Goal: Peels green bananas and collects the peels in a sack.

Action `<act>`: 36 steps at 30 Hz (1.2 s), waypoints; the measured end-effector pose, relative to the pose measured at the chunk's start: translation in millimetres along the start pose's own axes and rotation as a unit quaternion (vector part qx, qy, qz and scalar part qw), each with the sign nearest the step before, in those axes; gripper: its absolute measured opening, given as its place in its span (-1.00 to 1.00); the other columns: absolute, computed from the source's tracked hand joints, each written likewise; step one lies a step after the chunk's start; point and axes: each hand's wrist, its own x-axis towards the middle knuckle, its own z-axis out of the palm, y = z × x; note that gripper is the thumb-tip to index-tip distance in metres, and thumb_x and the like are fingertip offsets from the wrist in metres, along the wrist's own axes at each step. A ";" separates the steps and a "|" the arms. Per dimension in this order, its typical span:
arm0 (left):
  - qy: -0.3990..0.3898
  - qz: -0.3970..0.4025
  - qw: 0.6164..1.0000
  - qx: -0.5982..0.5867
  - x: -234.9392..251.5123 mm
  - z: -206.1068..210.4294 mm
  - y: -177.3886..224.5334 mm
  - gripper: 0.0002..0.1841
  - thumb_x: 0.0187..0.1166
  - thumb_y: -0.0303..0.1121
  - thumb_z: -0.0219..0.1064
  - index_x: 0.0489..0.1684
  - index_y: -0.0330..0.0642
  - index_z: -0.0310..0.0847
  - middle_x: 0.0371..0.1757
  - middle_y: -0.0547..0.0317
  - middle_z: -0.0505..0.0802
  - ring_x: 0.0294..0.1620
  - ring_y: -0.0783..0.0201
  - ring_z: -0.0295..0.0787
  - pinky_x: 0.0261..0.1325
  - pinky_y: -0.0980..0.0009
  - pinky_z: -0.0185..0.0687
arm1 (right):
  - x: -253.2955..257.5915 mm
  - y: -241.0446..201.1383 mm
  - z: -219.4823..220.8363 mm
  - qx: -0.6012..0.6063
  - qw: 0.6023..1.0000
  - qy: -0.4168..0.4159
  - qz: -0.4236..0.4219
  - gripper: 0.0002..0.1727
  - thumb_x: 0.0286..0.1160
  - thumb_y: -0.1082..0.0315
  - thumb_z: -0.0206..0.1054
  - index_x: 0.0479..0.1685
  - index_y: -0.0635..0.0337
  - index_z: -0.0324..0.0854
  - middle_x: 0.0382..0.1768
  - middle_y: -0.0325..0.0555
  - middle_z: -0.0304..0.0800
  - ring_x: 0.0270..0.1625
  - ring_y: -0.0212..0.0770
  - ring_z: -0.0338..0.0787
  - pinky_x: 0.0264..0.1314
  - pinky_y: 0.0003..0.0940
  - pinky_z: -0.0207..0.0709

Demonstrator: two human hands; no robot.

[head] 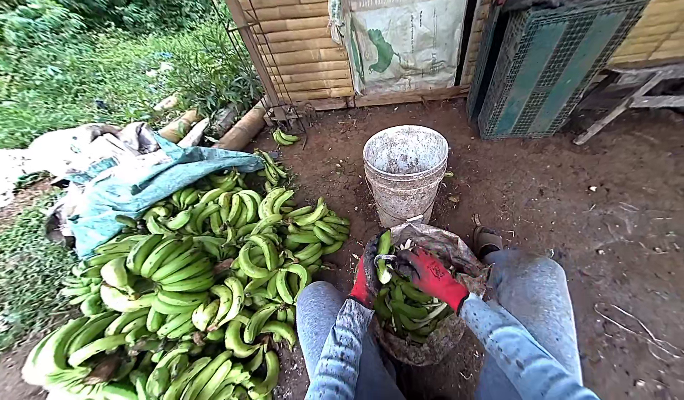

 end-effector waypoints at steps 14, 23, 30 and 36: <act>0.095 0.010 0.988 0.123 14.9 -3.5 -6.3 -0.59 0.89 -0.20 -0.03 0.31 -0.31 0.60 -0.07 0.03 0.80 -0.18 0.32 0.73 -0.05 0.36 0.71 | -5.2 12.2 -6.4 0.174 0.983 0.047 0.012 -0.56 0.73 0.08 0.22 0.43 0.10 0.64 0.22 0.01 0.82 0.28 -0.13 0.79 0.49 -0.10 0.56; 0.065 -0.029 0.984 0.161 -9.3 3.6 -15.7 -0.60 0.91 -0.25 -0.11 0.32 -0.32 0.57 -0.05 -0.01 0.81 -0.15 0.30 0.77 -0.07 0.37 0.72 | 18.9 12.0 -13.5 0.019 0.993 0.060 0.100 -0.47 0.70 0.27 0.17 0.66 0.08 0.47 0.51 0.39 0.53 0.56 0.37 0.53 0.64 0.28 0.30; 0.149 0.019 0.983 0.107 5.9 -4.7 -10.7 -0.51 0.93 -0.14 -0.19 0.33 -0.33 0.56 -0.09 0.00 0.79 -0.18 0.28 0.73 -0.04 0.30 0.71 | -5.0 -2.8 -15.4 0.123 0.988 0.074 0.059 -0.52 0.73 0.11 0.18 0.51 0.12 0.59 0.31 0.13 0.76 0.38 0.04 0.75 0.54 0.04 0.50; 0.099 0.061 0.970 -0.213 19.2 4.9 -5.2 -0.58 0.93 -0.13 -0.31 0.11 -0.15 0.45 -0.38 0.20 0.73 -0.43 0.36 0.74 -0.30 0.44 0.75 | -17.8 -31.2 -7.4 -0.001 0.999 0.009 0.036 -0.46 0.63 0.14 0.24 0.62 -0.07 0.52 0.46 0.28 0.59 0.48 0.28 0.61 0.51 0.23 0.44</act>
